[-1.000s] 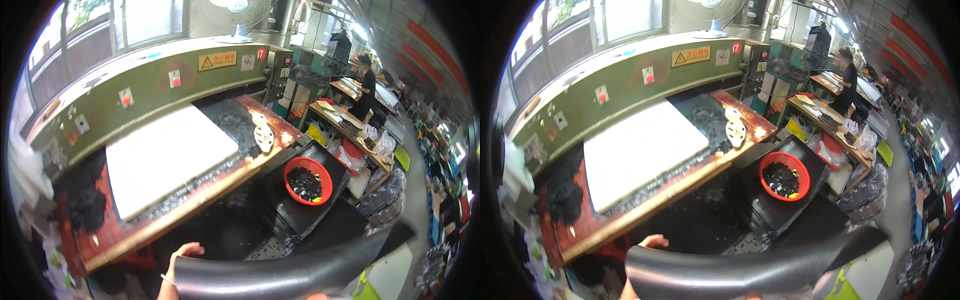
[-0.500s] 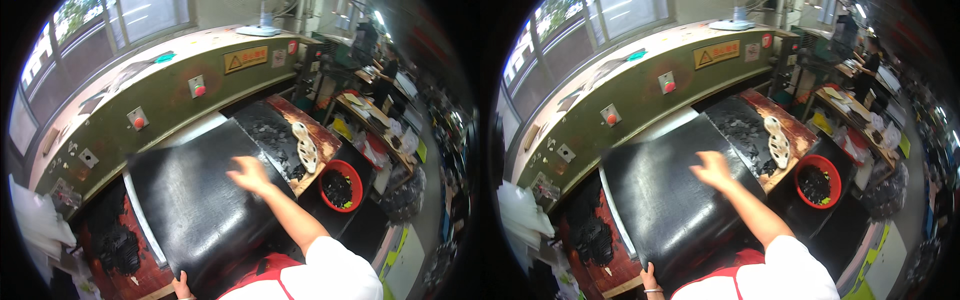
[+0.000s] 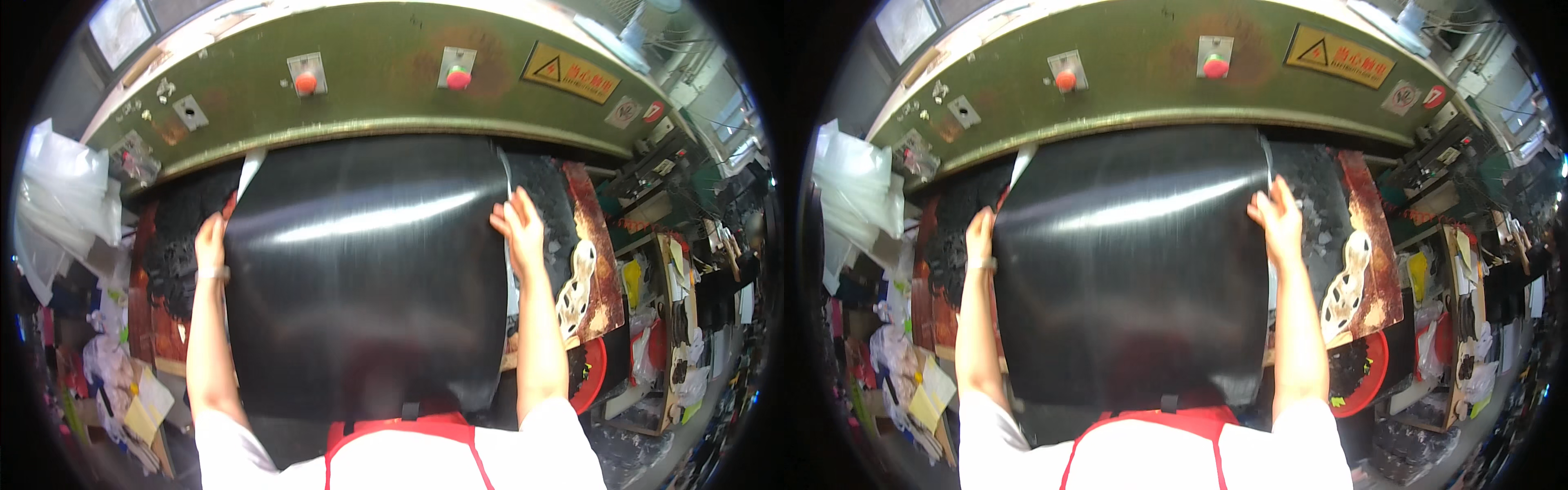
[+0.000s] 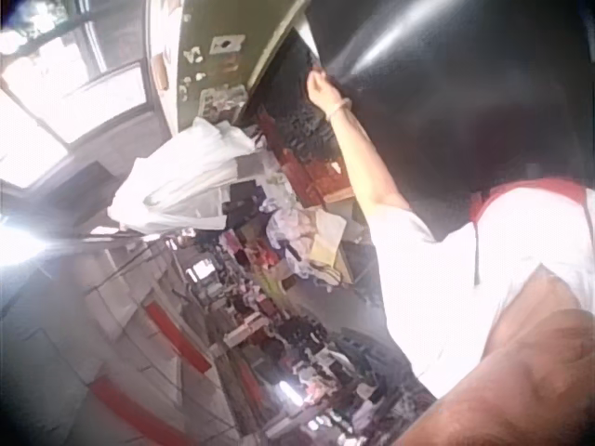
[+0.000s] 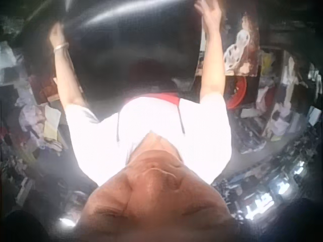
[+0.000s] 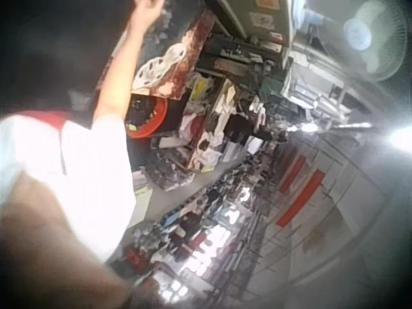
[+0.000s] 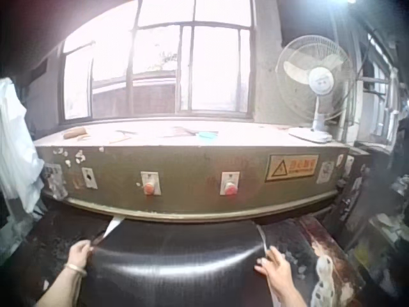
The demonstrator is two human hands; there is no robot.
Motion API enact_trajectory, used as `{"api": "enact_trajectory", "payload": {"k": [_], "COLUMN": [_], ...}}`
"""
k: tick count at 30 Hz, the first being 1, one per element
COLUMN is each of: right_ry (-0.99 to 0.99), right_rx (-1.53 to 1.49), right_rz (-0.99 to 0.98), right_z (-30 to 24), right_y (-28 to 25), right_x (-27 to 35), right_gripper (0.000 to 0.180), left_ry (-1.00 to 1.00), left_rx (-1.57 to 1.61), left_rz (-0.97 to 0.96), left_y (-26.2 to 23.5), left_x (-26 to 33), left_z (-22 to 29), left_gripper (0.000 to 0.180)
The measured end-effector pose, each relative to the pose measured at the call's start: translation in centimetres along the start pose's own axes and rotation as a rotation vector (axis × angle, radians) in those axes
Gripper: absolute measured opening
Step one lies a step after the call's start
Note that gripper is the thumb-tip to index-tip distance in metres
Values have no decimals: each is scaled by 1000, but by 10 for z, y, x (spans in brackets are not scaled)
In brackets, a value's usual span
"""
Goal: The person operates a die-cutting machine to cut shapes from black material. They place a template on the material, press a button to activate the machine, and then remove the cut pieces, repeating the process.
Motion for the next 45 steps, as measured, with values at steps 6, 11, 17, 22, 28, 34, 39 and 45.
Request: {"api": "enact_trajectory", "payload": {"k": [6, 11, 17, 22, 28, 34, 39, 45], "right_ry": [-297, 73, 75, 97, 114, 241, 170, 251], "right_rx": [1176, 1326, 1131, 826, -328, -1528, -1304, -1241], "right_rz": [437, 541, 484, 546, 430, 121, 14, 228], "right_z": [14, 54, 60, 44, 14, 33, 28, -10], "right_y": [-105, -191, -191, -182, -176, -124, -111, -79], "right_x": [76, 164, 139, 124, 159, 180, 172, 157], "right_gripper": [61, 86, 103, 97, 73, 94, 93, 63], "left_ry": [605, 531, 398, 424, 348, 359, 326, 401], "left_rx": [-998, -1097, -1140, -1160, -1133, -1081, -164, -710], "left_rz": [-472, -477, -443, -361, -419, -431, -433, -199], "left_y": [72, 91, 117, 131, 127, 124, 73, -19], "left_x": [131, 189, 134, 137, 150, 140, 122, 112], "left_z": [24, 17, 19, 21, 20, 10, -8, -26], "left_gripper": [57, 58, 52, 52, 52, 51, 40, 33]}}
Point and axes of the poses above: each hand's wrist, its own x-axis away from the middle knuckle, its own y-axis out of the palm, z = x × y, the point moved 1 cm from there along -x, towards the middle knuckle, and after that the axes turned 8 degrees about y, right-handed, at the moved point
